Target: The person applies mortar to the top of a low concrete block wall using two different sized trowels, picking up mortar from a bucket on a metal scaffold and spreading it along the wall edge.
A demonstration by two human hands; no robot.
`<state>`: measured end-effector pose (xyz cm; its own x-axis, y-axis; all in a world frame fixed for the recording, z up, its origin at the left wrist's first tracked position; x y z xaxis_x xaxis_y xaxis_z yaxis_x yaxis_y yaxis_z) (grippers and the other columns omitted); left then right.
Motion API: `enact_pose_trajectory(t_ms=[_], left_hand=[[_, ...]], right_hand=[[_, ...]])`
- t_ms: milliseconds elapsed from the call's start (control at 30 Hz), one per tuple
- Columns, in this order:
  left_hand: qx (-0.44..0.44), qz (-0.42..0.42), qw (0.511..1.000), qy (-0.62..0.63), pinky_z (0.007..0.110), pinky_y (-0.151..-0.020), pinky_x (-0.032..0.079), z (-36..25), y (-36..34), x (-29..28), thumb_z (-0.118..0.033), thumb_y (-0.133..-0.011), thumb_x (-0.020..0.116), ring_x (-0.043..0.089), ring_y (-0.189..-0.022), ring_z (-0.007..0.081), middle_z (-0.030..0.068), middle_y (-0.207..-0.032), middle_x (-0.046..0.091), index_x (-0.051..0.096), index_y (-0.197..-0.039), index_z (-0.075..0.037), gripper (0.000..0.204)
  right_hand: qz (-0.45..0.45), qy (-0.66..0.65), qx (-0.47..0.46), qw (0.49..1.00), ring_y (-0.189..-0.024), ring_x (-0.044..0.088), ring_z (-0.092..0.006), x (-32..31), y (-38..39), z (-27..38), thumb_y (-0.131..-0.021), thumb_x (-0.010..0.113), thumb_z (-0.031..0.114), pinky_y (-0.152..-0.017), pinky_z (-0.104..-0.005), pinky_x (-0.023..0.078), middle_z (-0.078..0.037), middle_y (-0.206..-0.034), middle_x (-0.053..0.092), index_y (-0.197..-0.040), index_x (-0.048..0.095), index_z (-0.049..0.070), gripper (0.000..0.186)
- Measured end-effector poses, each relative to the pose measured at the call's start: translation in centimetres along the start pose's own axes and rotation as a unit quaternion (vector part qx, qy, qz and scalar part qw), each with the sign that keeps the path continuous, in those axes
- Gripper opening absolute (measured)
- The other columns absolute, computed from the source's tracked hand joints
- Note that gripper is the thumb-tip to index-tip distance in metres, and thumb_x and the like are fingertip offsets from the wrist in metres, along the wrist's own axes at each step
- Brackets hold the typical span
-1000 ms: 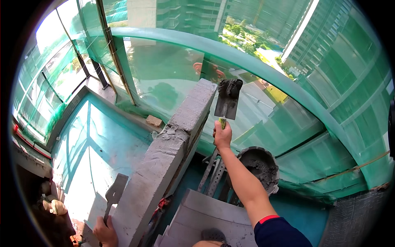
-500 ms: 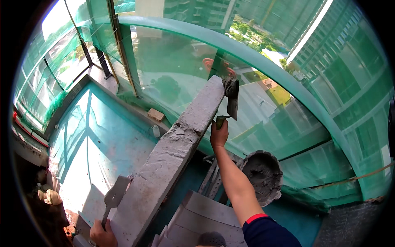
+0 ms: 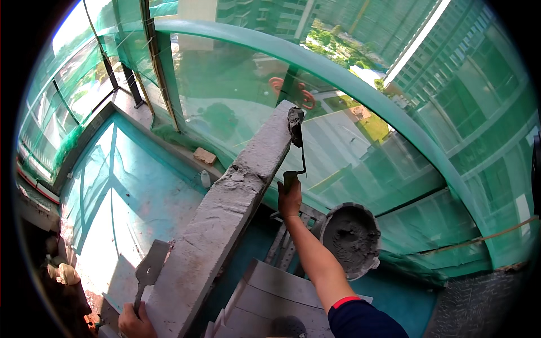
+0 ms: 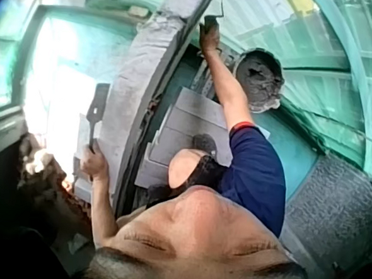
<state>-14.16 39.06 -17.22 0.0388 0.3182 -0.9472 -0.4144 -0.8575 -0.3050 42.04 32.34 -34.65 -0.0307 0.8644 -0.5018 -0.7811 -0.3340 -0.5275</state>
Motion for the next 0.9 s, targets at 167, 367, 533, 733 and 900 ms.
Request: enact_pose_trajectory(t_ms=[167, 367, 533, 733, 900], left_hand=[[-0.045, 0.020, 0.998, 0.044, 0.044, -0.051, 0.043, -0.1, 0.0, 0.3, -0.036, -0.088, 0.058, 0.056, -0.055, 0.0355, 0.0145, -0.060, 0.057, 0.058, -0.075, -0.008, 0.031], [-0.041, 0.026, 0.996, 0.075, 0.046, -0.052, 0.043, -0.2, -0.1, 0.2, -0.037, -0.089, 0.059, 0.057, -0.058, 0.0378, 0.0162, -0.063, 0.058, 0.057, -0.076, -0.007, 0.033], [-0.075, 0.034, 0.992, 0.093, 0.050, -0.055, 0.040, 0.2, 0.1, 0.2, -0.029, -0.088, 0.060, 0.056, -0.065, 0.0427, 0.0198, -0.065, 0.057, 0.050, -0.075, -0.004, 0.031], [-0.093, 0.060, 0.988, 0.108, 0.050, -0.056, 0.040, 0.1, -0.3, 0.8, -0.030, -0.088, 0.060, 0.056, -0.066, 0.0433, 0.0203, -0.067, 0.056, 0.050, -0.075, -0.004, 0.031], [-0.085, 0.028, 0.989, 0.115, 0.049, -0.056, 0.040, 0.1, -0.1, 0.4, -0.024, -0.083, 0.066, 0.055, -0.062, 0.0416, 0.0183, -0.065, 0.056, 0.051, -0.071, -0.004, 0.027]], right_hand=[[0.006, -0.003, -0.062, 0.998, -0.096, 0.055, -0.0417, -0.8, 1.7, 0.2, -0.083, 0.065, 0.015, -0.078, -0.0443, 0.047, -0.020, -0.108, 0.056, -0.124, 0.046, 0.002, 0.046], [0.051, 0.075, -0.007, 0.996, -0.099, 0.053, -0.0418, -2.9, 3.3, 0.6, -0.083, 0.061, 0.007, -0.077, -0.0434, 0.046, -0.018, -0.112, 0.054, -0.122, 0.049, 0.008, 0.040], [0.068, 0.155, 0.007, 0.986, -0.097, 0.053, -0.0428, -3.9, 4.9, 0.7, -0.083, 0.060, 0.008, -0.075, -0.0445, 0.046, -0.018, -0.113, 0.054, -0.123, 0.049, 0.009, 0.041], [0.087, 0.015, 0.043, 0.995, -0.086, 0.059, -0.0342, -5.7, 8.2, 3.9, -0.081, 0.059, 0.006, -0.071, -0.0379, 0.048, -0.016, -0.108, 0.057, -0.126, 0.047, 0.006, 0.046], [0.179, -0.622, 0.419, 0.637, -0.080, 0.057, -0.0158, -7.5, 10.3, 8.7, -0.079, 0.064, 0.003, -0.067, -0.0302, 0.049, -0.004, -0.104, 0.056, -0.127, 0.050, 0.008, 0.050]])
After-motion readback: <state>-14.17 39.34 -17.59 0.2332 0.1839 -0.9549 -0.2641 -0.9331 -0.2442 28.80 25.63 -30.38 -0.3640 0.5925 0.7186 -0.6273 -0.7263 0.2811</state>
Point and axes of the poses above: each hand's wrist, its own y-axis away from the middle knuckle, its own x-axis out of the palm, z = x × y, the point moved 7 cm from there along -y, towards the middle knuckle
